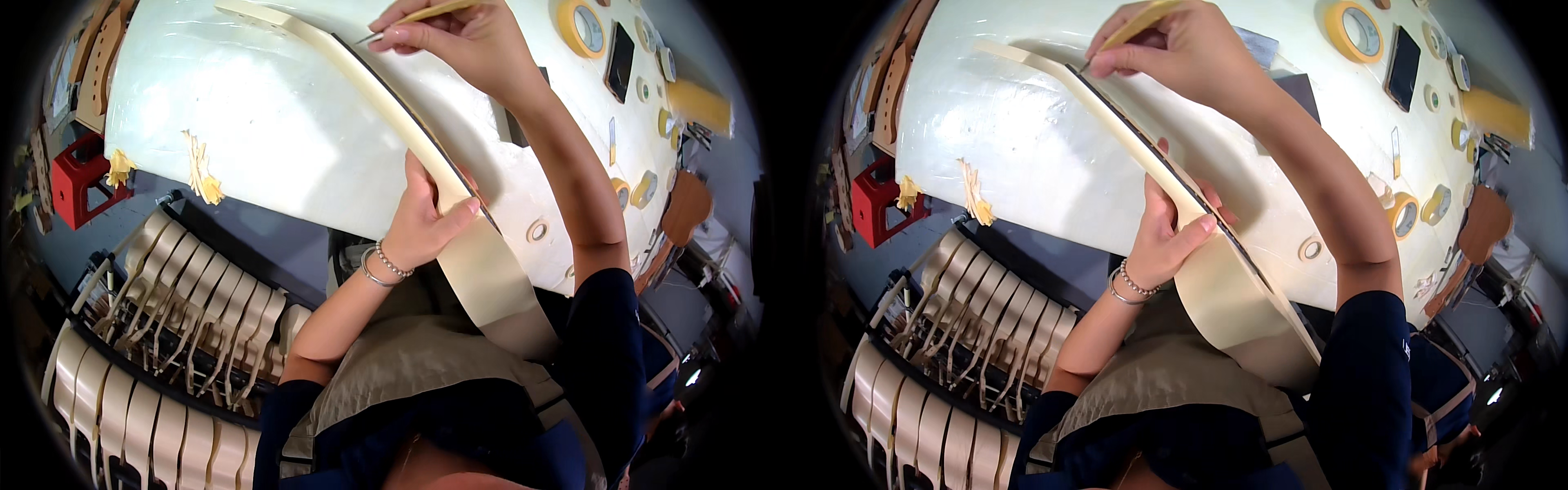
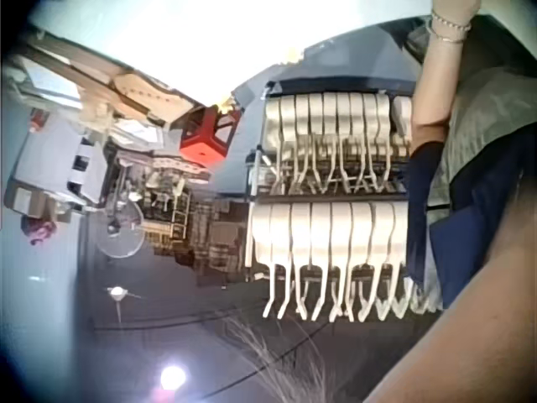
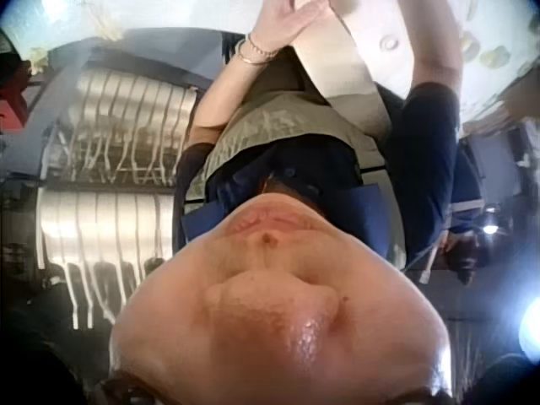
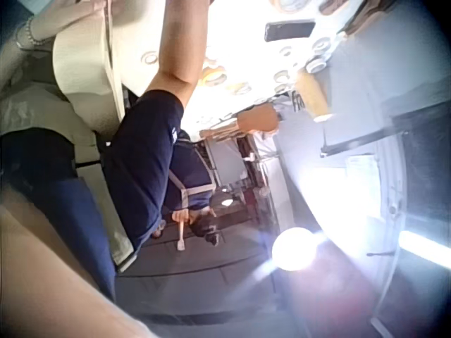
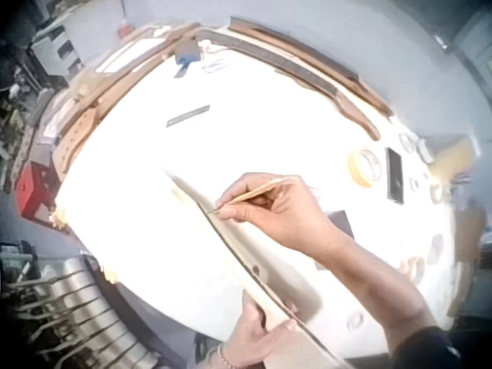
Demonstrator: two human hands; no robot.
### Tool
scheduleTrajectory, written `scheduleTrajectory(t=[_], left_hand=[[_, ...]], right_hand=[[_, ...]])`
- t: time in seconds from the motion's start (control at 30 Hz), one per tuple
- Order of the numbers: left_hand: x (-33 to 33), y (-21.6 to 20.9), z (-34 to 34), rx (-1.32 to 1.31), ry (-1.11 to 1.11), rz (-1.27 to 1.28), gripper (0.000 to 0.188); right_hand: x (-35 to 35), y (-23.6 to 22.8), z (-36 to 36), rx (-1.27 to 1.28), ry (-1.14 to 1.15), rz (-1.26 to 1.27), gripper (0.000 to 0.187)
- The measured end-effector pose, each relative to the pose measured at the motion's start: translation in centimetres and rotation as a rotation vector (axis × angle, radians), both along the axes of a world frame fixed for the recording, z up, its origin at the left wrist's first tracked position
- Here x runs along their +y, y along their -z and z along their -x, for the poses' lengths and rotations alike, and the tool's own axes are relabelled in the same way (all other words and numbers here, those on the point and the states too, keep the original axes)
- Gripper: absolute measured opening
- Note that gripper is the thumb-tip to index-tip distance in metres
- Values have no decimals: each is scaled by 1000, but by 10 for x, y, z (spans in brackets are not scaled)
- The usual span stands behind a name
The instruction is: The person uses a sanding block to smooth the edges and surfaces of a light-colored wooden chair component. They rotate the piece to access different angles and then place it on a rack before picking up another similar component to continue the sanding process.
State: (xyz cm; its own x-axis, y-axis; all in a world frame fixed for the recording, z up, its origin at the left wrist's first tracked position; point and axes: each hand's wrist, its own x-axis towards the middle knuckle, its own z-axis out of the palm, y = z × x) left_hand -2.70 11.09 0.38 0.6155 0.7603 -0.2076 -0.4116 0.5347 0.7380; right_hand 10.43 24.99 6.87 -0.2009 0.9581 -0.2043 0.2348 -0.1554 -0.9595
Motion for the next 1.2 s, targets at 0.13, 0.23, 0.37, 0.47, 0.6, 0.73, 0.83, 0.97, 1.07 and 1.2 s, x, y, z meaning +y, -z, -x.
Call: scheduleTrajectory(t=[0.13, 0.23, 0.37, 0.47, 0.6, 0.73, 0.83, 0.97, 1.07, 1.2], left_hand=[[-4, 5, -4, 32, -41, -29, 73], [-4, 5, -2, 43, -30, -23, 74], [-4, 7, -3, 42, -34, -44, 73], [-4, 8, -2, 39, -24, -54, 73], [-4, 7, -2, 43, -33, -45, 73], [-3, 4, -2, 28, -34, -24, 72], [-2, 5, -1, 31, -42, -47, 71], [-3, 5, -2, -3, -51, -4, 72], [-1, 1, 0, 20, -22, 23, 72], [-3, 4, -4, -119, -88, 170, 66]], right_hand=[[21, 7, 10, -74, -46, -56, 9], [27, 14, 13, -68, -62, -65, 8], [31, 17, 14, -80, -92, -84, 8], [31, 21, 12, -54, -108, -119, 8], [29, 9, 10, -122, -130, 5, 8], [28, 14, 9, -49, -152, -76, 9], [13, 10, 2, 17, -139, -103, 8], [-5, 14, -18, 56, -314, -279, 11], [-5, 10, -17, 5, -317, -136, 12], [-13, 13, -25, 27, -390, -185, 18]])
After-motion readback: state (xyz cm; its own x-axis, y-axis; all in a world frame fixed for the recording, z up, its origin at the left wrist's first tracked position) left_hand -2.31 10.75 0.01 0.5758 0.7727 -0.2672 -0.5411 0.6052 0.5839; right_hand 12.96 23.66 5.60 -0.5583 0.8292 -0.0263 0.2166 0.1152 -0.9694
